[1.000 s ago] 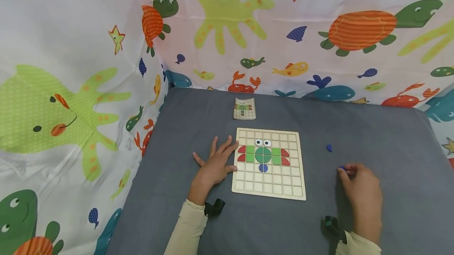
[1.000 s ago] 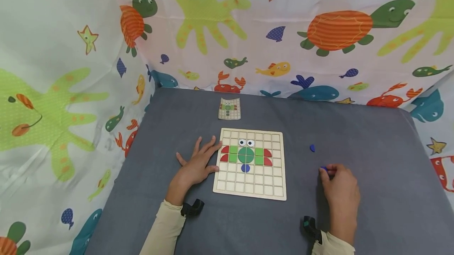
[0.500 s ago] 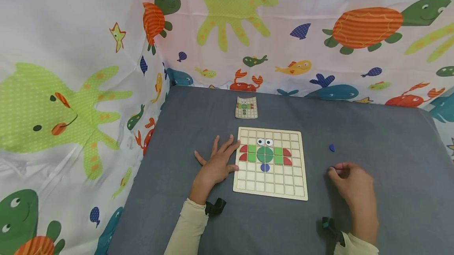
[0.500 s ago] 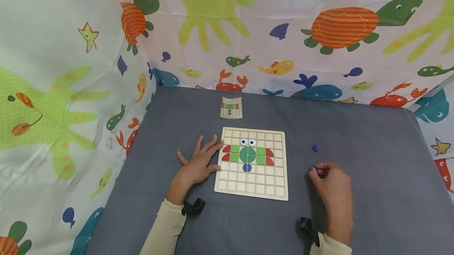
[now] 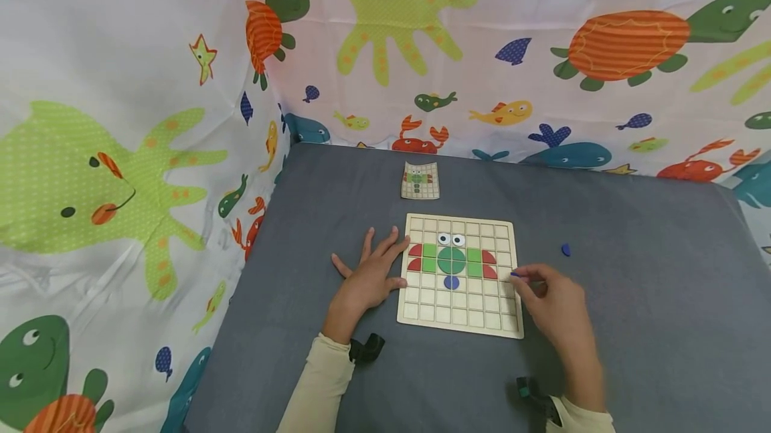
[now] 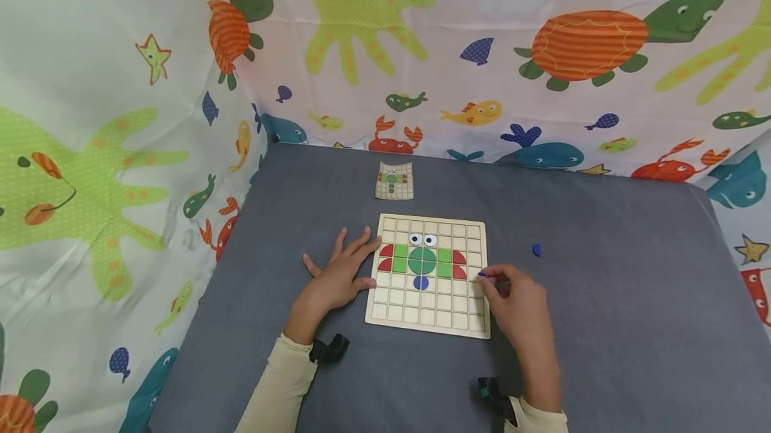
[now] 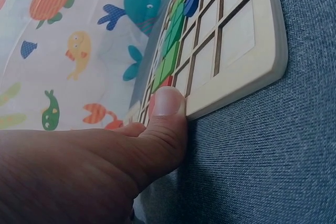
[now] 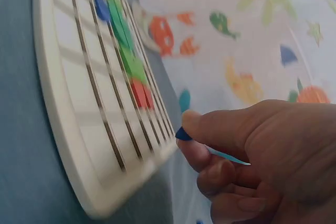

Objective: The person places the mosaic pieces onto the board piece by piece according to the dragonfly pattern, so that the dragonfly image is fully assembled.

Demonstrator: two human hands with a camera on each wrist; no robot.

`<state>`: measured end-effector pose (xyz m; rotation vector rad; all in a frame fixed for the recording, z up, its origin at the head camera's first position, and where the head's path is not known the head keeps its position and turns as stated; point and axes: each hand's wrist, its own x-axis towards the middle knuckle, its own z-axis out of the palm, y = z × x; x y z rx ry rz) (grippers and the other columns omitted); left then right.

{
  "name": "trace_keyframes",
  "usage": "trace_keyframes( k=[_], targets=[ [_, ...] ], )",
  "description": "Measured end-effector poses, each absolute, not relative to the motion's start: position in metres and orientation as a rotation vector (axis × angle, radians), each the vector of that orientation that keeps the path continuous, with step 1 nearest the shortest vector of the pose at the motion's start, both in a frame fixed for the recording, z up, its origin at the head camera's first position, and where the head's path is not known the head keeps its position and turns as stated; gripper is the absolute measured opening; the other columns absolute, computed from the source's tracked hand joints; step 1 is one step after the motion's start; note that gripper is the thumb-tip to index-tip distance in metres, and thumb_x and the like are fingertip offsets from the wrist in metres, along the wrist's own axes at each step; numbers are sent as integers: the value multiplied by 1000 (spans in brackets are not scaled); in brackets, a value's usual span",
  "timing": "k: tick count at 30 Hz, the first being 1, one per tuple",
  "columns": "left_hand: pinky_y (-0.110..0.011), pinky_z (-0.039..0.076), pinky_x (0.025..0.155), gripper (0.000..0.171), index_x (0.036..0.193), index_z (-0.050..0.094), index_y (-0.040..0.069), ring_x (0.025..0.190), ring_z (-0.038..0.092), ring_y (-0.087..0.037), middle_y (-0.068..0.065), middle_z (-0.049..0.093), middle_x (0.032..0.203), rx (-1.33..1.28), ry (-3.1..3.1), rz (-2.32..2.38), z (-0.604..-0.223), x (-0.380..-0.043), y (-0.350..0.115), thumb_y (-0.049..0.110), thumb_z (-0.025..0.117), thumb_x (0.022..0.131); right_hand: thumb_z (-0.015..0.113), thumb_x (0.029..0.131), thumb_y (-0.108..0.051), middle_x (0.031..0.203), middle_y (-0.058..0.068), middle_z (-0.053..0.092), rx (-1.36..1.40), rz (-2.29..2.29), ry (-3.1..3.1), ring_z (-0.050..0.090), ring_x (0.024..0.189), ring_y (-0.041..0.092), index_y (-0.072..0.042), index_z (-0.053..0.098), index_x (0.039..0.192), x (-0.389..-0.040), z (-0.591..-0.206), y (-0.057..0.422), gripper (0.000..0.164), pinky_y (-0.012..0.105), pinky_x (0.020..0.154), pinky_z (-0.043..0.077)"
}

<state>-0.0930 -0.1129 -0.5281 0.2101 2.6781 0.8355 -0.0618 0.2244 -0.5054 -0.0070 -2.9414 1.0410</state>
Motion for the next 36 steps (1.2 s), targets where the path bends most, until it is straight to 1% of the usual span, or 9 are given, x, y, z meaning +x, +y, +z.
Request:
trace_keyframes(
  k=[4,6,12,16,21,26,32,36],
  targets=[
    [-88,-25,103,88,168,32,38,164,-12,-28,12,15,177,211,2672,840,-528,-93,-114,31,78,94,79,99,-28,94,4,78,69,1127,-2957,71,76,16,-10,79,112,-61,-507,203,22,27,58,51],
    [-88,-25,103,88,168,31,38,164,-12,-28,12,15,177,216,2672,842,-528,-93,-114,31,78,94,79,98,-28,93,3,78,76,1166,-2974,70,74,14,-10,79,110,-60,-508,193,22,27,57,50],
    [-89,-24,103,88,168,31,38,164,-12,-29,11,15,177,216,2672,837,-527,-93,-114,32,77,94,83,96,-27,88,-4,76,105,1235,-3011,66,71,11,-18,81,101,-56,-512,169,11,27,54,49],
    [-89,-24,103,87,168,31,38,164,-12,-29,11,16,177,213,2672,843,-526,-92,-113,32,77,94,84,94,-25,85,-6,75,109,1244,-3032,63,70,11,-20,81,98,-54,-516,160,7,28,57,48],
    [-89,-24,103,87,168,32,38,164,-11,-29,11,16,177,218,2671,855,-525,-92,-113,31,77,94,86,92,-24,82,-6,73,82,1197,-3052,59,71,12,-18,80,95,-54,-518,153,9,30,62,47],
    [-89,-24,103,87,168,32,37,164,-12,-28,11,15,177,211,2670,852,-524,-92,-113,31,77,94,86,92,-23,81,-5,73,72,1164,-3058,57,70,13,-17,80,94,-54,-518,148,9,30,62,47],
    [-89,-24,103,87,168,33,37,164,-11,-28,11,16,177,211,2675,845,-525,-93,-113,32,78,94,85,92,-25,78,-7,70,30,1127,-3093,55,68,13,-17,80,94,-54,-517,144,10,30,57,43],
    [-89,-24,103,87,168,33,37,164,-11,-28,11,16,177,207,2672,841,-527,-93,-113,32,78,93,85,92,-28,78,-7,70,-2,1089,-3124,53,65,13,-18,80,94,-53,-517,141,11,31,54,41]
  ],
)
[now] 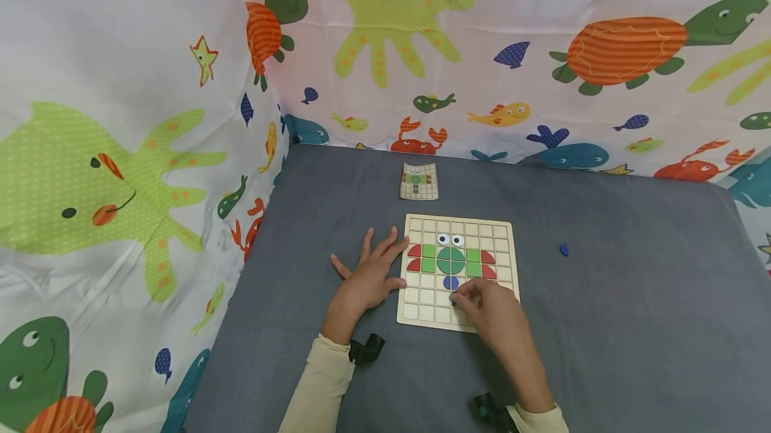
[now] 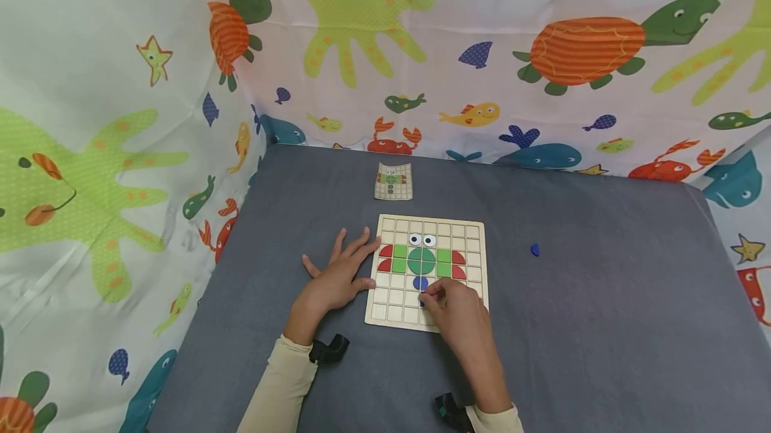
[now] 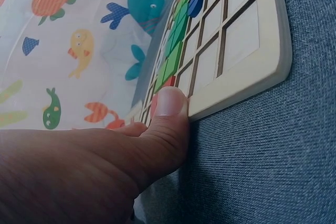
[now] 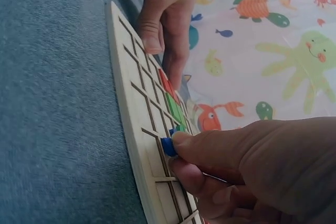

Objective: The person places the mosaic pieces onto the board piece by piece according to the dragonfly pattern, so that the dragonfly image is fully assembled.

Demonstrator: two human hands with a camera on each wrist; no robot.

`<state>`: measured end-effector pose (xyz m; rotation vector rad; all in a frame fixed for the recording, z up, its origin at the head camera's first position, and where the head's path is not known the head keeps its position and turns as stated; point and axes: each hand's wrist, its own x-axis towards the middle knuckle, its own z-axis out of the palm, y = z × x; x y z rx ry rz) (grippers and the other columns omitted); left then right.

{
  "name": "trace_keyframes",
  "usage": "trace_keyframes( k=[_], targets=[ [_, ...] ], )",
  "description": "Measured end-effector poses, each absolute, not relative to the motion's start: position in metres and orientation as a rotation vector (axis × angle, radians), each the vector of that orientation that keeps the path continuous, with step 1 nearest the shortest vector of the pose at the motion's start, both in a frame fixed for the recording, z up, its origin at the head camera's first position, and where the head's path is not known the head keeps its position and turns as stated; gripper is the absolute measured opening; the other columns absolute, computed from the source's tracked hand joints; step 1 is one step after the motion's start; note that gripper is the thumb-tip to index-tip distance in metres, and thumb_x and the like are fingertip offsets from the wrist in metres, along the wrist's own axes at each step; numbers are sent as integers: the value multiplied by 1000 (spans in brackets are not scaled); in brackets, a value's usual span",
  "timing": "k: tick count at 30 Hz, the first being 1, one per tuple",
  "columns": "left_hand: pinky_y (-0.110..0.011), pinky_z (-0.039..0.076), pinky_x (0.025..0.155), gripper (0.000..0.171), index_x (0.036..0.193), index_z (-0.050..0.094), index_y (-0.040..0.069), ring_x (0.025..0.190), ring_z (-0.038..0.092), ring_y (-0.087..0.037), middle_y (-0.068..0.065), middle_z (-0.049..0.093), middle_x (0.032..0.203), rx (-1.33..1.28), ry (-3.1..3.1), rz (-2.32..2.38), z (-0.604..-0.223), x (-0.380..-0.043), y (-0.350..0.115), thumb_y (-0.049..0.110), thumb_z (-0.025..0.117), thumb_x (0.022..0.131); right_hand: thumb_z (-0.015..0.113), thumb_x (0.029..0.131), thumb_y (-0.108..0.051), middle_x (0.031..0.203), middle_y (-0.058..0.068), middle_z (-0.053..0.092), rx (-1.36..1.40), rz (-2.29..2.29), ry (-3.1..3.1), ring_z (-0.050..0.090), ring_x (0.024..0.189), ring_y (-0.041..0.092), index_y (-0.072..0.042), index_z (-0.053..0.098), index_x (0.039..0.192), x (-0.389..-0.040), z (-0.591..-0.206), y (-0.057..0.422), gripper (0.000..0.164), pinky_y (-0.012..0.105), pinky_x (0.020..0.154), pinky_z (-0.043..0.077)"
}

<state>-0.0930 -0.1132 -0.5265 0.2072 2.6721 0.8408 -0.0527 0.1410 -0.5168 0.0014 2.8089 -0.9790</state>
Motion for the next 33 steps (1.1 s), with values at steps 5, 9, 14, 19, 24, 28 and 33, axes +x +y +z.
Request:
trace_keyframes(
  k=[5,9,14,19,24,28,33],
  targets=[
    [-89,-24,103,87,168,33,37,164,-11,-28,11,16,177,212,2673,842,-527,-93,-113,32,78,94,86,92,-28,77,-7,70,5,-947,2835,53,64,13,-19,79,92,-51,-517,139,12,31,53,42],
    [-88,-25,103,87,168,32,37,164,-12,-28,12,15,177,215,2667,845,-528,-94,-113,32,77,94,86,92,-29,76,-6,69,-6,-926,2846,53,64,12,-17,78,90,-51,-516,138,13,32,54,42],
    [-87,-26,102,87,168,31,38,164,-13,-27,12,15,177,221,2662,851,-528,-94,-114,32,77,94,86,91,-29,76,-6,69,-4,-908,2854,53,64,12,-17,78,89,-51,-517,138,14,32,54,42],
    [-87,-26,103,87,168,30,38,164,-14,-27,12,14,177,219,2661,842,-530,-94,-114,33,77,95,86,91,-29,73,-7,67,-17,-909,2870,52,62,12,-18,78,88,-51,-517,138,15,32,52,40],
    [-87,-26,103,87,168,31,39,164,-13,-28,13,14,177,216,2657,841,-529,-94,-113,33,77,95,83,94,-28,77,-4,70,-26,-944,2911,52,59,12,-16,79,92,-51,-515,147,13,30,49,40],
    [-87,-26,103,87,168,31,39,164,-14,-27,13,14,177,214,2658,841,-529,-94,-113,33,77,95,79,98,-29,85,1,73,21,-986,2963,53,58,13,-13,78,99,-55,-515,162,17,30,48,41],
    [-88,-25,103,87,168,30,39,164,-14,-27,13,14,177,217,2661,838,-530,-94,-113,33,77,94,76,100,-33,85,1,72,83,-1012,3025,54,59,14,-12,76,102,-58,-517,184,21,29,48,41]
  ],
)
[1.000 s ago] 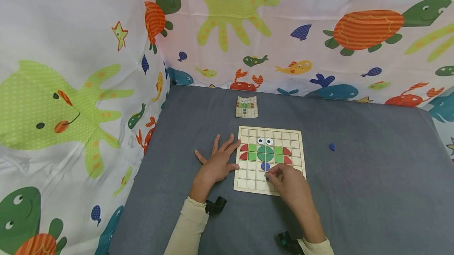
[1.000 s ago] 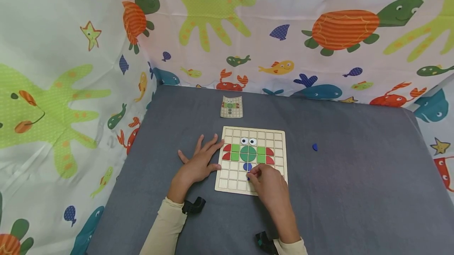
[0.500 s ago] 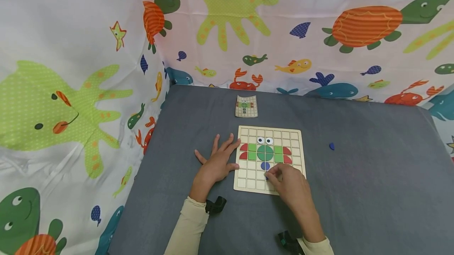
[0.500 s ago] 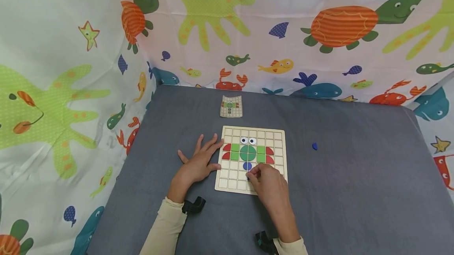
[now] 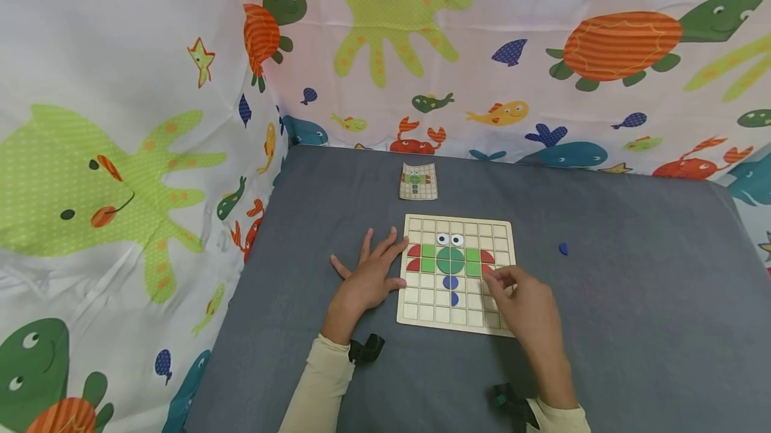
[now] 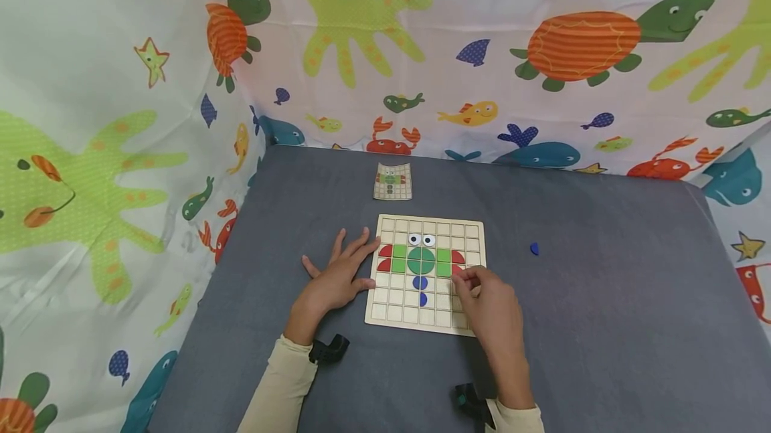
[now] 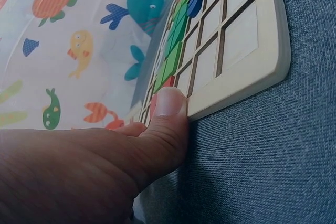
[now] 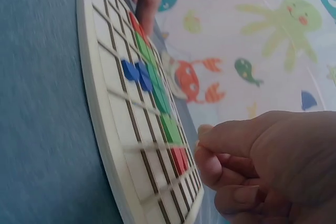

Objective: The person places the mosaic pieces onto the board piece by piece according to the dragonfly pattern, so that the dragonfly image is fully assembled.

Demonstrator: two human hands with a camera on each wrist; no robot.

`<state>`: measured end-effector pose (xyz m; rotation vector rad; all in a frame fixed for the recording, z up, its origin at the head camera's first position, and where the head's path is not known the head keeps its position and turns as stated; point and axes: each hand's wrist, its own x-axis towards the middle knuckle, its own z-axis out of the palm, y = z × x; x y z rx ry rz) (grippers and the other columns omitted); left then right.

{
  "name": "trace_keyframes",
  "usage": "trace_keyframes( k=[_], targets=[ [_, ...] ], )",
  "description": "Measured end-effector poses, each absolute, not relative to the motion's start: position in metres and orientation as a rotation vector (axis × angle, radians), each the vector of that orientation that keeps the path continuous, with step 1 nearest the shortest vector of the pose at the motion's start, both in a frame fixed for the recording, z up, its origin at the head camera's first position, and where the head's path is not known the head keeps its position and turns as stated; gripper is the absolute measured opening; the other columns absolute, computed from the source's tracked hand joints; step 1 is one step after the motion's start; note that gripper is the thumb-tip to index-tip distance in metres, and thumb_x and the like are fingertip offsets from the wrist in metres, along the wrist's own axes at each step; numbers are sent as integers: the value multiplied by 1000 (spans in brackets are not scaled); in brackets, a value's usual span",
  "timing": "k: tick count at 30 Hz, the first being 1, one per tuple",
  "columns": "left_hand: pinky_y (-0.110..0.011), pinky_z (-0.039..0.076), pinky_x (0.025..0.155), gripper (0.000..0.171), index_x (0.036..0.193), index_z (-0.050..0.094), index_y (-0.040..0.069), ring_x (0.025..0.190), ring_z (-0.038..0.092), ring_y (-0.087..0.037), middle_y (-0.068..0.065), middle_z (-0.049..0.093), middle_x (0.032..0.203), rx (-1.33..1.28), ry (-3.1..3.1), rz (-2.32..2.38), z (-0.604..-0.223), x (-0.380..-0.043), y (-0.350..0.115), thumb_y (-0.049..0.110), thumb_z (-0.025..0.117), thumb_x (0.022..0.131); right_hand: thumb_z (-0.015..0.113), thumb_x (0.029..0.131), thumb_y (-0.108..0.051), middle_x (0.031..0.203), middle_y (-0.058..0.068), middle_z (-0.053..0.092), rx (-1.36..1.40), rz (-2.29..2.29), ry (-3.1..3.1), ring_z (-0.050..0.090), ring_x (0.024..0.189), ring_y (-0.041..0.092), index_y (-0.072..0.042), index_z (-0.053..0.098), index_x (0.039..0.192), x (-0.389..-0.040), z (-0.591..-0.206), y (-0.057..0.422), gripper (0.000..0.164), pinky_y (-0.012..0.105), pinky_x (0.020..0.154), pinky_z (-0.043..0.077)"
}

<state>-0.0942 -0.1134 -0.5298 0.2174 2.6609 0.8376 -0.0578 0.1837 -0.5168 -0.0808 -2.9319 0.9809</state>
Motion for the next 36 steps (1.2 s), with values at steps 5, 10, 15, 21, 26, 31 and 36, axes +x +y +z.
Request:
trace_keyframes(
  k=[5,10,15,21,26,31,36],
  targets=[
    [-88,-25,103,88,168,30,39,164,-14,-27,13,14,177,216,2665,832,-531,-94,-113,32,77,94,73,102,-36,83,3,70,-100,969,-2891,56,62,15,-11,75,101,-60,-520,200,25,29,50,42],
    [-87,-27,103,88,168,30,39,164,-15,-27,13,13,177,211,2662,843,-531,-95,-114,32,77,95,71,103,-36,88,8,73,-145,965,-2874,66,68,20,-9,74,105,-64,-519,219,28,30,53,47],
    [-87,-27,103,87,168,30,40,164,-15,-26,14,13,177,212,2661,844,-532,-95,-115,33,76,95,70,104,-38,94,12,73,-245,914,-2876,69,75,28,-7,73,109,-71,-522,241,32,32,53,47],
    [-87,-26,103,88,168,31,40,164,-14,-27,13,14,177,217,2665,848,-531,-94,-115,33,78,94,70,104,-31,103,18,74,-284,777,-2910,67,79,32,-5,71,118,-81,-527,270,29,38,57,47],
    [-88,-26,103,88,168,31,39,164,-13,-27,13,14,177,220,2669,850,-531,-94,-115,32,78,94,73,103,-22,106,22,73,-229,681,-2912,68,84,42,-4,68,128,-91,-530,290,32,54,60,52],
    [-88,-26,103,88,168,31,39,164,-13,-28,13,15,177,222,2666,858,-531,-93,-116,31,78,94,74,102,-20,103,21,72,-182,634,-2947,68,83,42,-9,67,136,-101,-530,304,37,53,55,51],
    [-87,-26,103,88,168,30,40,164,-13,-28,13,14,177,225,2664,857,-530,-93,-116,33,78,95,70,105,-22,93,16,67,-175,627,-3012,60,68,30,-13,67,140,-110,-528,311,37,37,45,40]
  ],
)
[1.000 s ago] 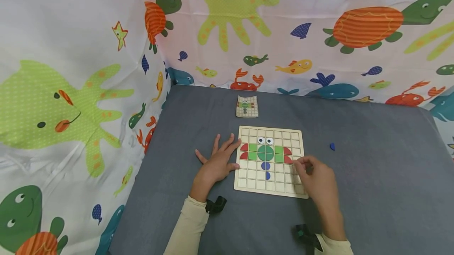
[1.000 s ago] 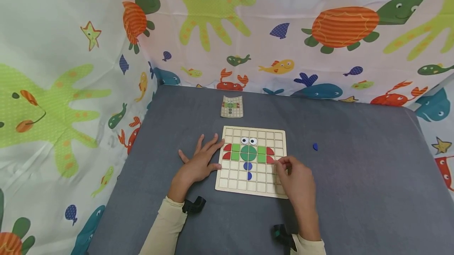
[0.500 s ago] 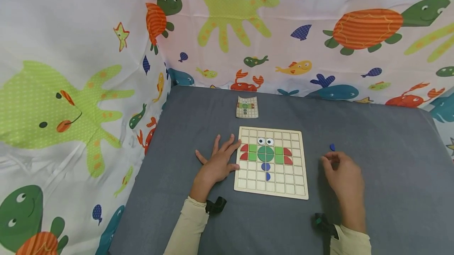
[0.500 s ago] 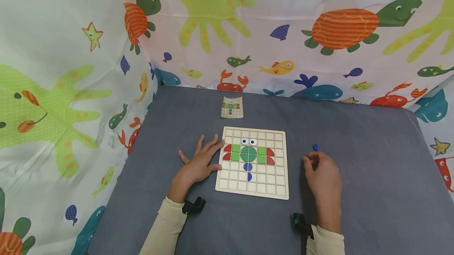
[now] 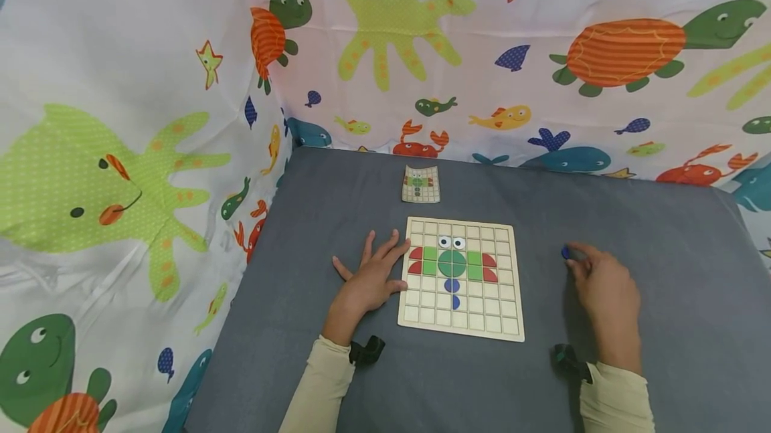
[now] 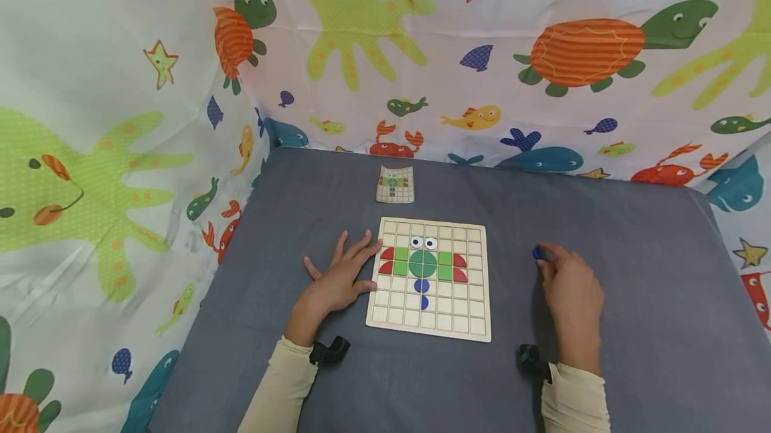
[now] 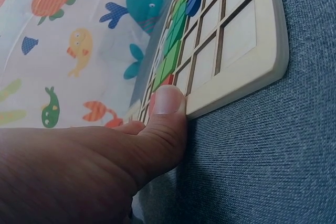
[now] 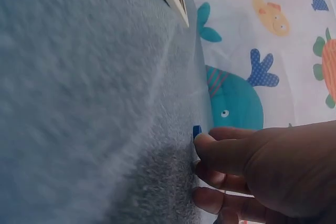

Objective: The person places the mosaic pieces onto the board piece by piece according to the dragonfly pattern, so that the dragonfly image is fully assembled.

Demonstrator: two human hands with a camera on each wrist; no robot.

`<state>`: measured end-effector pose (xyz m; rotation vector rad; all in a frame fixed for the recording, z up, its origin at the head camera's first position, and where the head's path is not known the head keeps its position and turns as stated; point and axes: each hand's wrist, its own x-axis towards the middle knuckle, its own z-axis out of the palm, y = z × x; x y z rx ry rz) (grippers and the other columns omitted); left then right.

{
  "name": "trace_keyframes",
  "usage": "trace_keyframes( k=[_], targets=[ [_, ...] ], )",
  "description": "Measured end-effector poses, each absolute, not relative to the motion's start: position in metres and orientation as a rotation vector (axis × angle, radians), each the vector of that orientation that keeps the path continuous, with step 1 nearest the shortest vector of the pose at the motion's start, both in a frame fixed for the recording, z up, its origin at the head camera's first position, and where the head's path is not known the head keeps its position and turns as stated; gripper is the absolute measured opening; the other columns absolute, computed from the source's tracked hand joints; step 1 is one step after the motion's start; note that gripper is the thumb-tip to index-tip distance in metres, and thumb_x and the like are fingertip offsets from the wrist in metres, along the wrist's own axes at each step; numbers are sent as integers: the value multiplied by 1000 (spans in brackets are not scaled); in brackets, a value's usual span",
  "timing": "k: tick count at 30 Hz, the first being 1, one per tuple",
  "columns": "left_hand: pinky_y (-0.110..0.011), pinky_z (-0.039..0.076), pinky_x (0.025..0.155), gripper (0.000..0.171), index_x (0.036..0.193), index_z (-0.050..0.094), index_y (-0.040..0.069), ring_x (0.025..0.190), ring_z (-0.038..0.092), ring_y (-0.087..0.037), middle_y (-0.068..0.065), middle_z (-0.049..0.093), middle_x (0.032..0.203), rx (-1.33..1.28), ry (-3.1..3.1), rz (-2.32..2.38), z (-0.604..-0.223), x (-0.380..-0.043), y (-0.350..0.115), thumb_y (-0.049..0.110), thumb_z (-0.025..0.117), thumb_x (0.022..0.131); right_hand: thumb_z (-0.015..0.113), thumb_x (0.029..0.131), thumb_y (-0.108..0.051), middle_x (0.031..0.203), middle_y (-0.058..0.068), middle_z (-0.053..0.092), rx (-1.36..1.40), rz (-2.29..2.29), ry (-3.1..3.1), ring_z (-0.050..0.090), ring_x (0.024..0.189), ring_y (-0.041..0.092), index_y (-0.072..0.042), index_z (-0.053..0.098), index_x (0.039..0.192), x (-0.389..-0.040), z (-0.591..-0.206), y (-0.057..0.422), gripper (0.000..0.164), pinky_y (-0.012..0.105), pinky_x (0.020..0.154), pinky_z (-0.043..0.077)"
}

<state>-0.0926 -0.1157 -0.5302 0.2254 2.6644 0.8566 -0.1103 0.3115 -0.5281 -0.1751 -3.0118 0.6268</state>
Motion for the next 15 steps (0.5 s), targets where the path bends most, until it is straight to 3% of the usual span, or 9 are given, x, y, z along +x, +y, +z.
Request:
trace_keyframes(
  k=[5,15],
  targets=[
    [-88,-26,103,88,168,31,41,164,-12,-28,13,14,177,226,2664,848,-531,-92,-115,33,78,94,71,104,-23,88,13,62,-175,608,-3057,54,63,25,-12,70,137,-115,-528,315,35,33,44,36],
    [-88,-25,103,87,168,32,39,164,-11,-28,13,15,177,227,2667,868,-530,-92,-115,33,78,94,73,101,-32,99,18,75,-171,625,-3063,67,76,32,-3,70,126,-125,-531,317,38,42,52,48]
  ],
)
